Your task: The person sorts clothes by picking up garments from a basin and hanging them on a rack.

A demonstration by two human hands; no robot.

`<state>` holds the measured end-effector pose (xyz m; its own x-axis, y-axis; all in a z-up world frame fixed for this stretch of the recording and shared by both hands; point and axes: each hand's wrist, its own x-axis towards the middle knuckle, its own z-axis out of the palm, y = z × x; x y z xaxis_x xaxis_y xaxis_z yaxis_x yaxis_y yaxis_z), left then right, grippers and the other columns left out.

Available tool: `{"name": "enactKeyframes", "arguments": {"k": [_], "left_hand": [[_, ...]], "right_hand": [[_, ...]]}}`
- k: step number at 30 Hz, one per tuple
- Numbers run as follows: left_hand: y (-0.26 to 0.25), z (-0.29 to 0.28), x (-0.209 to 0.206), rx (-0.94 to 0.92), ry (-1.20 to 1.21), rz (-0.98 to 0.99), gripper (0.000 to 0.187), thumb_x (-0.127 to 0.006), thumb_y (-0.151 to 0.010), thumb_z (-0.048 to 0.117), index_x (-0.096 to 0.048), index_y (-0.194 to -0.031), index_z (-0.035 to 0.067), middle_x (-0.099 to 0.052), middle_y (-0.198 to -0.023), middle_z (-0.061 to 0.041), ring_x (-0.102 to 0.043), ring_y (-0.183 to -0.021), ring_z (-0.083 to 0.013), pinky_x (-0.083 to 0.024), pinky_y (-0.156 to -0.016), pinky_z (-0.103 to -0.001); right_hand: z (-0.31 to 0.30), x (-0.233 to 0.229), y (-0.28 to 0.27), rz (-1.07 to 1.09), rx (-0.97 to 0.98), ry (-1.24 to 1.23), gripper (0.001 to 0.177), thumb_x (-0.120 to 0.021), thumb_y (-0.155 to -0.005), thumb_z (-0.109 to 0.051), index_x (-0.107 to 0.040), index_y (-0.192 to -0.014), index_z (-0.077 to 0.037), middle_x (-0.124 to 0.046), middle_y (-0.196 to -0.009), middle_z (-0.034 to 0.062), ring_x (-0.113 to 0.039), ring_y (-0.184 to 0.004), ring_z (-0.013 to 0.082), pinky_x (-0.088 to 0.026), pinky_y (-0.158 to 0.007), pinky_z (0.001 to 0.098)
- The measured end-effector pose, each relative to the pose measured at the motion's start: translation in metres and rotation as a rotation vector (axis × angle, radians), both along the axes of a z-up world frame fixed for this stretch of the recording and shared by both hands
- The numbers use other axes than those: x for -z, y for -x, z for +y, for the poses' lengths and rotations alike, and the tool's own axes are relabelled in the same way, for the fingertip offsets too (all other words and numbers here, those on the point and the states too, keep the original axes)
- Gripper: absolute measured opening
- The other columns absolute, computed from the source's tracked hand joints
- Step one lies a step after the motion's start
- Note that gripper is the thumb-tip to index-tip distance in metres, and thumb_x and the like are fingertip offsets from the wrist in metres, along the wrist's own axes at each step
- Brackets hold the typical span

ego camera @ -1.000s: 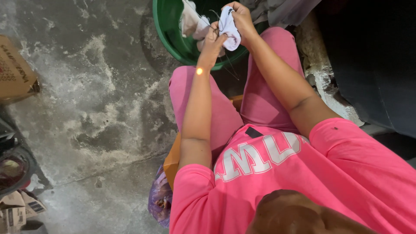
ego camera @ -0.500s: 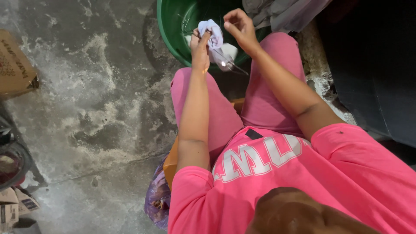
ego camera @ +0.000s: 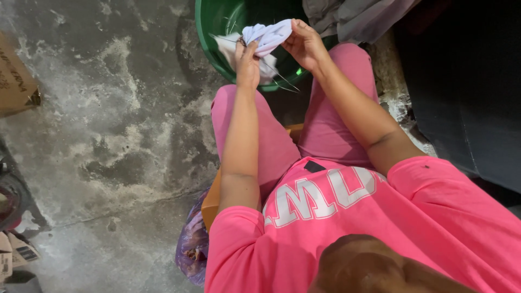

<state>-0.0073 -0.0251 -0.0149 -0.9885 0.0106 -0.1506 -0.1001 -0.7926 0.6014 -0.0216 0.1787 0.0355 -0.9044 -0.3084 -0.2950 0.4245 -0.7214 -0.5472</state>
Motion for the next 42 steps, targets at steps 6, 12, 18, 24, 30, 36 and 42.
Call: {"name": "enactKeyframes", "arguments": {"k": [6,12,18,24,30,36,42], "left_hand": [[0.003,0.004,0.015,0.033,-0.02,-0.015,0.044,-0.068,-0.099,0.004,-0.047,-0.138,-0.004,-0.06,-0.133,-0.015,-0.058,-0.126,-0.0247,-0.044,-0.112,-0.039],[-0.002,0.015,-0.009,0.046,0.191,-0.01,0.051,-0.071,-0.093,0.001,-0.045,-0.137,0.0,-0.059,-0.13,-0.01,-0.057,-0.122,-0.0192,-0.044,-0.109,-0.034],[-0.003,0.012,-0.021,-0.075,0.278,-0.026,0.044,-0.065,-0.092,-0.004,-0.05,-0.133,-0.003,-0.063,-0.125,-0.011,-0.061,-0.115,-0.0201,-0.048,-0.104,-0.033],[0.001,0.017,-0.003,-0.061,0.025,0.046,0.038,-0.06,-0.098,-0.006,-0.052,-0.135,-0.003,-0.064,-0.123,-0.011,-0.062,-0.113,-0.0204,-0.048,-0.103,-0.036],[-0.005,0.01,-0.013,0.179,-0.149,0.001,0.037,-0.059,-0.096,-0.004,-0.053,-0.132,-0.002,-0.066,-0.123,-0.012,-0.064,-0.115,-0.0223,-0.049,-0.108,-0.038],[-0.004,0.001,-0.005,0.037,-0.002,-0.02,0.035,-0.061,-0.099,-0.002,-0.053,-0.133,-0.003,-0.065,-0.123,-0.012,-0.063,-0.113,-0.02,-0.049,-0.103,-0.035],[0.001,0.003,0.0,-0.025,0.095,-0.017,0.035,-0.066,-0.096,-0.004,-0.053,-0.128,-0.001,-0.064,-0.121,-0.012,-0.063,-0.109,-0.019,-0.05,-0.098,-0.033]], "right_hand": [[-0.002,0.0,0.008,0.235,-0.067,-0.132,0.015,-0.066,-0.11,-0.023,-0.06,-0.103,-0.012,-0.064,-0.098,-0.0019,-0.062,-0.094,0.0102,-0.053,-0.096,0.0315],[-0.012,0.003,0.001,0.301,-0.109,-0.399,0.014,-0.063,-0.11,-0.024,-0.061,-0.105,-0.011,-0.064,-0.099,-0.0028,-0.06,-0.094,0.0069,-0.049,-0.09,0.0271],[-0.008,-0.025,0.001,0.119,-0.11,0.043,0.012,-0.059,-0.104,-0.023,-0.058,-0.099,-0.013,-0.065,-0.1,-0.0001,-0.065,-0.098,0.0124,-0.052,-0.093,0.0314],[-0.003,-0.013,0.011,0.054,-0.079,0.22,0.014,-0.056,-0.107,-0.02,-0.056,-0.096,-0.012,-0.063,-0.097,-0.0004,-0.066,-0.097,0.0142,-0.055,-0.098,0.0353],[-0.008,0.042,0.025,0.126,0.079,-0.301,0.012,-0.056,-0.112,-0.013,-0.061,-0.102,-0.008,-0.06,-0.093,-0.0013,-0.06,-0.087,0.0102,-0.05,-0.082,0.0279],[-0.02,-0.018,-0.008,0.801,0.375,-1.007,0.01,-0.062,-0.104,0.002,-0.061,-0.111,-0.005,-0.061,-0.104,0.0058,-0.059,-0.098,0.016,-0.048,-0.086,0.0293],[-0.022,-0.075,-0.026,1.233,0.229,-1.474,0.024,-0.074,-0.089,0.002,-0.071,-0.11,-0.009,-0.069,-0.107,0.0053,-0.063,-0.103,0.0256,-0.042,-0.093,0.0405]]}}
